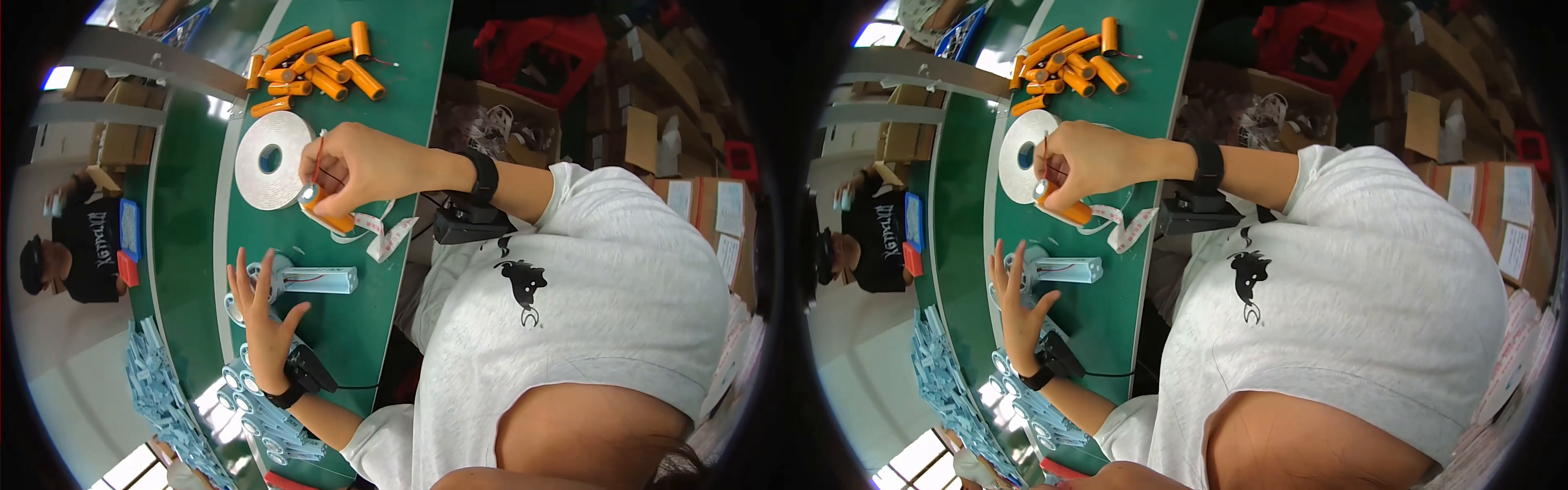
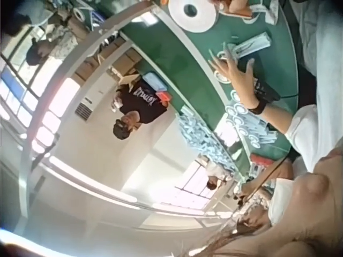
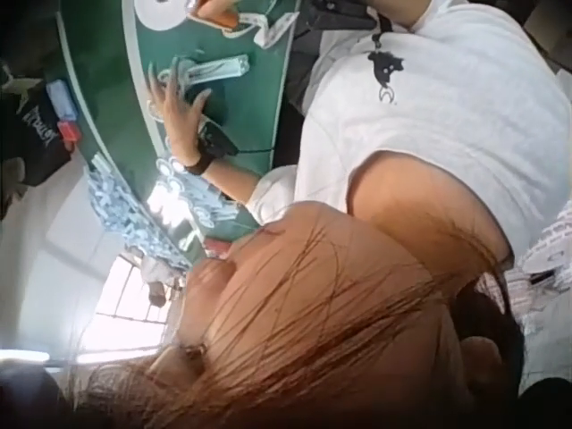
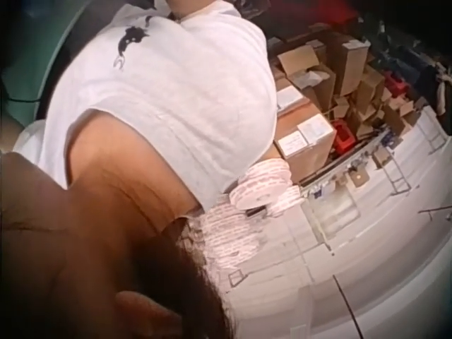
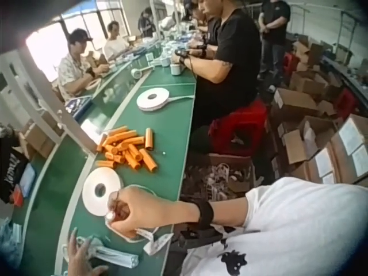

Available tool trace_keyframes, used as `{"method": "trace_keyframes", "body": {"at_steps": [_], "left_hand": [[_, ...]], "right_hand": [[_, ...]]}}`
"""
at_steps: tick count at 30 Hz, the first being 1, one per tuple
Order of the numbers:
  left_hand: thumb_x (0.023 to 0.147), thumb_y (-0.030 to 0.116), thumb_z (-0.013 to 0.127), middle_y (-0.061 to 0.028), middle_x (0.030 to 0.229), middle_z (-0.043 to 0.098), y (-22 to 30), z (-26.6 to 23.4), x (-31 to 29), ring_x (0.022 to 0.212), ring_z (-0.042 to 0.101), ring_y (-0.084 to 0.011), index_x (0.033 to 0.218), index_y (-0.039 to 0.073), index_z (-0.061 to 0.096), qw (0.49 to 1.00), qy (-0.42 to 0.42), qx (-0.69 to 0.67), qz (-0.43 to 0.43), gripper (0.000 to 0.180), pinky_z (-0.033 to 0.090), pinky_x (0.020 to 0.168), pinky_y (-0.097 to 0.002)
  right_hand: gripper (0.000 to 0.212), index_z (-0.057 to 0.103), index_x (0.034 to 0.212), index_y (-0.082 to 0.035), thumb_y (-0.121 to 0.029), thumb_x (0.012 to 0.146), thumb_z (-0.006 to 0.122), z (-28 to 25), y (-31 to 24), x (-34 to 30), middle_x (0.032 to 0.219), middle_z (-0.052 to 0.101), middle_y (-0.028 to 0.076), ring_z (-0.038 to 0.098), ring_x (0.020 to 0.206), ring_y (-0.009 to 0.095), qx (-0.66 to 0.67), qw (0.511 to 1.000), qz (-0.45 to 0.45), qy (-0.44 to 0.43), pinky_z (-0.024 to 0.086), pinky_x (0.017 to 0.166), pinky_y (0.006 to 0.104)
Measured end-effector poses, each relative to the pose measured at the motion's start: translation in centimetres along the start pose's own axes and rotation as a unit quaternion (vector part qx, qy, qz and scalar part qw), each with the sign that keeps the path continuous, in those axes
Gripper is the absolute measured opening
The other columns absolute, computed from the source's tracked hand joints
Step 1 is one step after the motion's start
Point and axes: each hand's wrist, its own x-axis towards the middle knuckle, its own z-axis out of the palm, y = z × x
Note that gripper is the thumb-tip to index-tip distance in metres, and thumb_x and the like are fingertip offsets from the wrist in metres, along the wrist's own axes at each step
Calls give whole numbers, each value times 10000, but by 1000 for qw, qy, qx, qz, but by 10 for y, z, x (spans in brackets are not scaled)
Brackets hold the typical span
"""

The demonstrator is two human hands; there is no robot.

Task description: The person applies double-sided tape to batteries, peels the backing, and presses each battery into a fan housing. They discard tape scraps into a bin and move a cardboard box while repeating the assembly process.

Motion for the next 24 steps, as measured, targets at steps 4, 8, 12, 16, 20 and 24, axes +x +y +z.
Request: {"method": "trace_keyframes", "body": {"at_steps": [4,8,12,16,20,24], "left_hand": [[630,80,704,-109,1238,453,-25,20,3,1170,371,-332,1012,121,630,997,-21,-4,70,391,355,919,-416],[639,13,673,-117,1233,448,-33,30,-5,1154,380,-332,946,116,653,994,46,3,100,324,356,919,-422],[639,-4,666,-114,1263,404,-20,35,-3,1149,370,-338,951,101,639,992,40,53,105,330,345,929,-424],[658,-9,650,-116,1252,393,1,47,-7,1144,363,-338,934,82,620,987,55,136,59,293,331,930,-426],[683,6,629,-118,1249,374,-5,53,-13,1158,338,-347,905,68,594,995,81,55,23,233,310,933,-429],[721,-3,592,-114,1197,418,-13,55,-10,1050,426,-273,897,25,553,992,104,-70,32,183,361,854,-358]], "right_hand": [[225,517,825,49,-54,695,668,-4,4,6,719,575,28,546,658,41,28,999,-16,29,462,629,176],[216,535,866,46,-57,715,651,7,-1,11,721,601,48,575,670,61,82,992,-94,32,471,630,186],[243,557,920,26,-64,714,649,10,-20,15,768,629,79,598,693,94,12,995,-94,0,478,646,200],[275,573,964,-3,-77,708,640,21,-25,16,846,640,118,618,704,136,-103,971,-169,-132,484,638,217],[233,575,913,-7,-90,706,642,40,-13,4,796,622,110,617,668,187,-131,968,-154,-151,486,594,256],[153,564,848,-3,-91,730,606,47,6,-9,712,586,115,595,619,236,-219,937,-260,-80,476,543,308]]}}
